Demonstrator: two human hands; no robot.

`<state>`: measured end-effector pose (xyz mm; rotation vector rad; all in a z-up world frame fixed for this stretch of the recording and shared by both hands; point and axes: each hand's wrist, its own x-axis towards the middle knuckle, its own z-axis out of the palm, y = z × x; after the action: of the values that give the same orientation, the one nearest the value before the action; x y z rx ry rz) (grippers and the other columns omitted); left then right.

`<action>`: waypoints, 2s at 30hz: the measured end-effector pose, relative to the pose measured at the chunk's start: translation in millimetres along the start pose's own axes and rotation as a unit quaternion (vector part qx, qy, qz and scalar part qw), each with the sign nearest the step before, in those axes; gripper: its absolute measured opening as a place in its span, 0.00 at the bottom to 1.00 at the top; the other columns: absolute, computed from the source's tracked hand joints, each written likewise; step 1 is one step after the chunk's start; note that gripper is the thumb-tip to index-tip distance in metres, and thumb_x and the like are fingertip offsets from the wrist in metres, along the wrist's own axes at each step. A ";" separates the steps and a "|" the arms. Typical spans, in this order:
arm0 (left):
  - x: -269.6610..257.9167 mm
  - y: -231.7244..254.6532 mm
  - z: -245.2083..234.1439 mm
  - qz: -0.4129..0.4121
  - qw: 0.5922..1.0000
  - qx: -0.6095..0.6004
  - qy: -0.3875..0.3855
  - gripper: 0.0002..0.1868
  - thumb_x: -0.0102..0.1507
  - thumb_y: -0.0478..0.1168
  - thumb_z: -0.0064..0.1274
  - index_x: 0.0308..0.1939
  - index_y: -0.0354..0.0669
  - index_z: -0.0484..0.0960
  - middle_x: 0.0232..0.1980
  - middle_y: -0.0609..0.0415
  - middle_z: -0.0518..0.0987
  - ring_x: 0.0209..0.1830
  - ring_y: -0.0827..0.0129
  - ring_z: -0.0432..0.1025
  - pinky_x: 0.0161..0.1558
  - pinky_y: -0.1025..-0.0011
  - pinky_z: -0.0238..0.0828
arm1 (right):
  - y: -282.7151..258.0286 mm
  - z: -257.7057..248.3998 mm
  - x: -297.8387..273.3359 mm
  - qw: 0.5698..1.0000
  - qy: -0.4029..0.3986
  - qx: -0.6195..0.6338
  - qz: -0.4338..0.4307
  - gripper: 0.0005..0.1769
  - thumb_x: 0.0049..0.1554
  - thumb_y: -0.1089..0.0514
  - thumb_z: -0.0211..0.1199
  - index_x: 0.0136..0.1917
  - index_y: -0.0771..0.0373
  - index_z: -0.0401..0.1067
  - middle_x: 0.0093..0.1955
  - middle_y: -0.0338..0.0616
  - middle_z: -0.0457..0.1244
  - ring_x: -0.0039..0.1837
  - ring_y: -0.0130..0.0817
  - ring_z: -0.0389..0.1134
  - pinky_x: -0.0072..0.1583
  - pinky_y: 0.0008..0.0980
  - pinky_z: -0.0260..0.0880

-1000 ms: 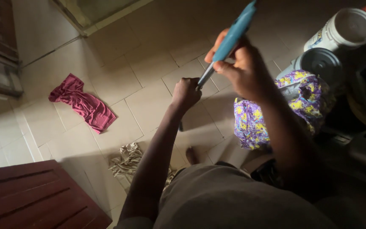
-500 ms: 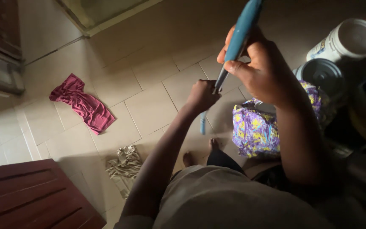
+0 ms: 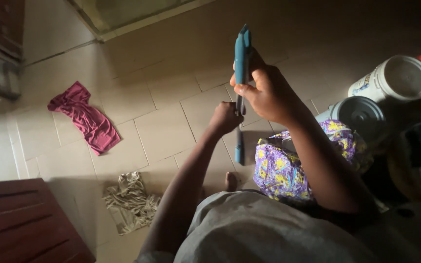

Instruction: Assemble a floor cleaning mop and adjust cleaning cloths.

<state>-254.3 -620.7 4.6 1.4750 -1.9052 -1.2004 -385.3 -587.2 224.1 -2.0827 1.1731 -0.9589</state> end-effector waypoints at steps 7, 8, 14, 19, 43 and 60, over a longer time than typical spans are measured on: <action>-0.4 7.2 -34.5 -0.008 0.998 0.036 0.053 0.07 0.52 0.38 0.57 0.34 0.47 0.85 0.31 0.47 0.84 0.33 0.51 0.80 0.39 0.57 0.77 | 12.0 -7.6 16.5 0.992 -0.030 0.122 0.032 0.16 0.62 0.67 0.61 0.61 0.65 0.62 0.51 0.41 0.68 0.54 0.32 0.71 0.59 0.34 0.74; 0.0 5.8 -38.0 -0.002 0.996 0.052 0.068 0.07 0.53 0.37 0.56 0.34 0.47 0.84 0.31 0.47 0.83 0.33 0.50 0.79 0.39 0.56 0.77 | 11.5 -7.8 19.4 0.989 -0.030 0.142 0.028 0.15 0.63 0.67 0.61 0.62 0.64 0.62 0.51 0.42 0.67 0.53 0.32 0.70 0.58 0.35 0.73; -2.0 -1.0 -53.6 0.010 0.990 0.078 0.120 0.07 0.53 0.35 0.54 0.34 0.46 0.84 0.32 0.45 0.83 0.33 0.47 0.78 0.38 0.55 0.76 | 20.5 -8.1 26.2 0.985 -0.037 0.164 -0.037 0.11 0.63 0.69 0.60 0.57 0.63 0.63 0.52 0.45 0.65 0.55 0.31 0.67 0.56 0.33 0.73; 9.4 -10.5 -53.1 0.036 0.978 0.144 0.145 0.07 0.51 0.34 0.56 0.33 0.42 0.82 0.31 0.42 0.81 0.32 0.44 0.77 0.37 0.52 0.76 | 44.7 -13.1 24.0 0.964 -0.053 0.258 0.026 0.17 0.64 0.68 0.60 0.63 0.61 0.59 0.55 0.45 0.67 0.53 0.29 0.67 0.55 0.30 0.72; 58.2 30.5 -29.2 0.062 0.996 0.031 0.060 0.13 0.53 0.43 0.68 0.41 0.48 0.87 0.38 0.49 0.86 0.39 0.54 0.81 0.42 0.59 0.77 | 23.1 -51.3 72.1 0.990 -0.091 0.103 -0.014 0.16 0.61 0.70 0.58 0.61 0.64 0.63 0.51 0.44 0.68 0.53 0.32 0.71 0.57 0.34 0.73; 135.3 -10.8 -113.9 0.026 0.992 0.019 0.120 0.11 0.52 0.36 0.57 0.38 0.39 0.80 0.35 0.42 0.82 0.37 0.46 0.78 0.37 0.54 0.75 | 81.4 -16.8 172.5 0.979 -0.094 0.178 0.039 0.14 0.63 0.68 0.60 0.61 0.62 0.63 0.52 0.42 0.67 0.51 0.30 0.67 0.54 0.33 0.72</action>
<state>-205.2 -788.4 33.9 1.5054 -1.8003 -0.9219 -375.4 -778.4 226.9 -1.7834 0.9045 -0.8430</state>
